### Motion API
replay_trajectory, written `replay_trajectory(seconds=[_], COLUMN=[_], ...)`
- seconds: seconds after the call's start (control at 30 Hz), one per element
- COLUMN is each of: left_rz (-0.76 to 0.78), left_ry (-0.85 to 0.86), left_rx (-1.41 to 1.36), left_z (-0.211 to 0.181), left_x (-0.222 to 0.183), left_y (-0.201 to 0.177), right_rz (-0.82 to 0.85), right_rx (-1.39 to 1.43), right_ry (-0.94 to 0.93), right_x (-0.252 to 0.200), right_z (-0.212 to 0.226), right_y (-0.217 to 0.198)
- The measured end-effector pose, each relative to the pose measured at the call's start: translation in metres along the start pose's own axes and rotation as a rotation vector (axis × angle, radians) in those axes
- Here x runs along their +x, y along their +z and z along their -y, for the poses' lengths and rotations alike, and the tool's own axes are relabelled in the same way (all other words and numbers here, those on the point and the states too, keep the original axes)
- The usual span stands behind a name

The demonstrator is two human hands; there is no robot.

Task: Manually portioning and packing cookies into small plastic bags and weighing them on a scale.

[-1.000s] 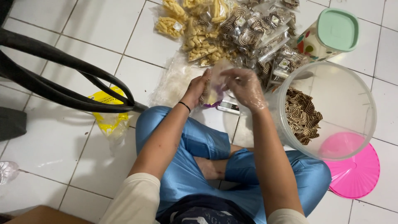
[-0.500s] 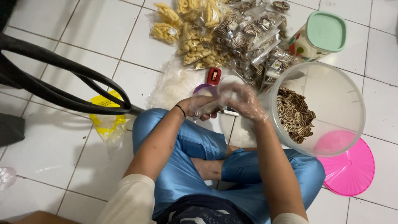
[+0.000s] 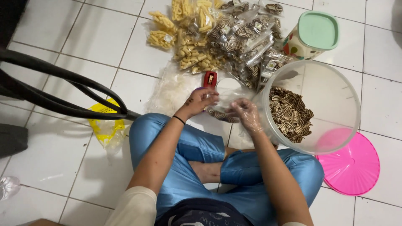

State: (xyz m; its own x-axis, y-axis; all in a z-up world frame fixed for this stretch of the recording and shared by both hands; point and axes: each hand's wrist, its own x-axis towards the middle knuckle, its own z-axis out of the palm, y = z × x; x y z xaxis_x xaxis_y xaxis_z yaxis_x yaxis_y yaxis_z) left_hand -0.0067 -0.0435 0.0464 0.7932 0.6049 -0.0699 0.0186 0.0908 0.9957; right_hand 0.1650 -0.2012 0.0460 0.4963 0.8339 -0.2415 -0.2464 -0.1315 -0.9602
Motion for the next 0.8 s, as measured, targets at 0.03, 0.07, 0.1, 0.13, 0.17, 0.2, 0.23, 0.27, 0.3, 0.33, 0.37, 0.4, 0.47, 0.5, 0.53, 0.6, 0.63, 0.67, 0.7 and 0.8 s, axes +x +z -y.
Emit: replay_trajectory(seconds=[0.03,0.07,0.1,0.13,0.17,0.2,0.23,0.27,0.3,0.33,0.37,0.4,0.47,0.5,0.53,0.6,0.63,0.67,0.7,0.8], left_rz=[-0.022,-0.044,-0.039,-0.102,-0.168,-0.165,-0.166,-0.167,-0.163,-0.144,-0.127,-0.125,-0.1,-0.101,-0.073,-0.043,-0.042,-0.041,-0.041,-0.084], left_ry=[-0.03,-0.061,-0.063,-0.053,-0.041,-0.043,-0.027,-0.011,-0.012,0.0,0.013,0.013,0.081,0.081,0.149,0.218,0.195,0.17,0.169,0.214], left_rx=[-0.025,-0.05,-0.048,0.008,0.064,0.065,0.014,-0.038,-0.036,-0.069,-0.104,-0.103,-0.208,-0.208,-0.125,-0.043,0.178,0.4,0.399,0.621], left_z=[0.01,0.02,0.033,0.047,0.059,0.064,0.068,0.072,0.064,0.055,0.047,0.048,0.049,0.048,0.047,0.037,0.027,0.018,0.014,0.011], left_x=[0.002,0.004,0.009,0.014,0.02,0.024,0.027,0.03,0.027,0.024,0.021,0.022,0.023,0.021,0.019,0.013,0.008,0.003,0.001,0.002], left_y=[0.0,-0.001,-0.007,-0.014,-0.022,-0.021,-0.021,-0.022,-0.023,-0.023,-0.024,-0.025,-0.028,-0.028,-0.028,-0.025,-0.023,-0.021,-0.02,-0.022], right_rz=[-0.006,-0.011,-0.016,-0.031,-0.043,-0.046,-0.044,-0.041,-0.045,-0.025,-0.004,-0.006,-0.003,-0.003,0.017,0.035,0.048,0.062,0.062,0.105], right_rx=[0.04,0.079,0.082,0.025,-0.032,-0.03,-0.063,-0.097,-0.094,-0.107,-0.123,-0.122,-0.149,-0.15,-0.16,-0.171,-0.178,-0.185,-0.185,-0.271], right_ry=[-0.016,-0.032,-0.031,-0.017,-0.002,-0.002,0.003,0.009,0.008,0.001,-0.005,-0.006,-0.024,-0.025,-0.018,-0.012,-0.012,-0.013,-0.012,-0.026], right_x=[0.008,0.016,0.014,0.013,0.012,0.012,0.011,0.011,0.01,0.01,0.009,0.011,0.015,0.013,0.011,0.008,0.007,0.007,0.005,0.006], right_z=[-0.014,-0.028,-0.028,-0.028,-0.028,-0.028,-0.029,-0.03,-0.027,-0.024,-0.02,-0.022,-0.028,-0.025,-0.021,-0.017,-0.017,-0.017,-0.014,-0.009], right_y=[-0.005,-0.01,-0.008,-0.006,-0.003,-0.004,-0.004,-0.004,-0.002,0.0,0.002,-0.002,-0.008,-0.007,-0.006,-0.006,-0.006,-0.006,-0.006,-0.005])
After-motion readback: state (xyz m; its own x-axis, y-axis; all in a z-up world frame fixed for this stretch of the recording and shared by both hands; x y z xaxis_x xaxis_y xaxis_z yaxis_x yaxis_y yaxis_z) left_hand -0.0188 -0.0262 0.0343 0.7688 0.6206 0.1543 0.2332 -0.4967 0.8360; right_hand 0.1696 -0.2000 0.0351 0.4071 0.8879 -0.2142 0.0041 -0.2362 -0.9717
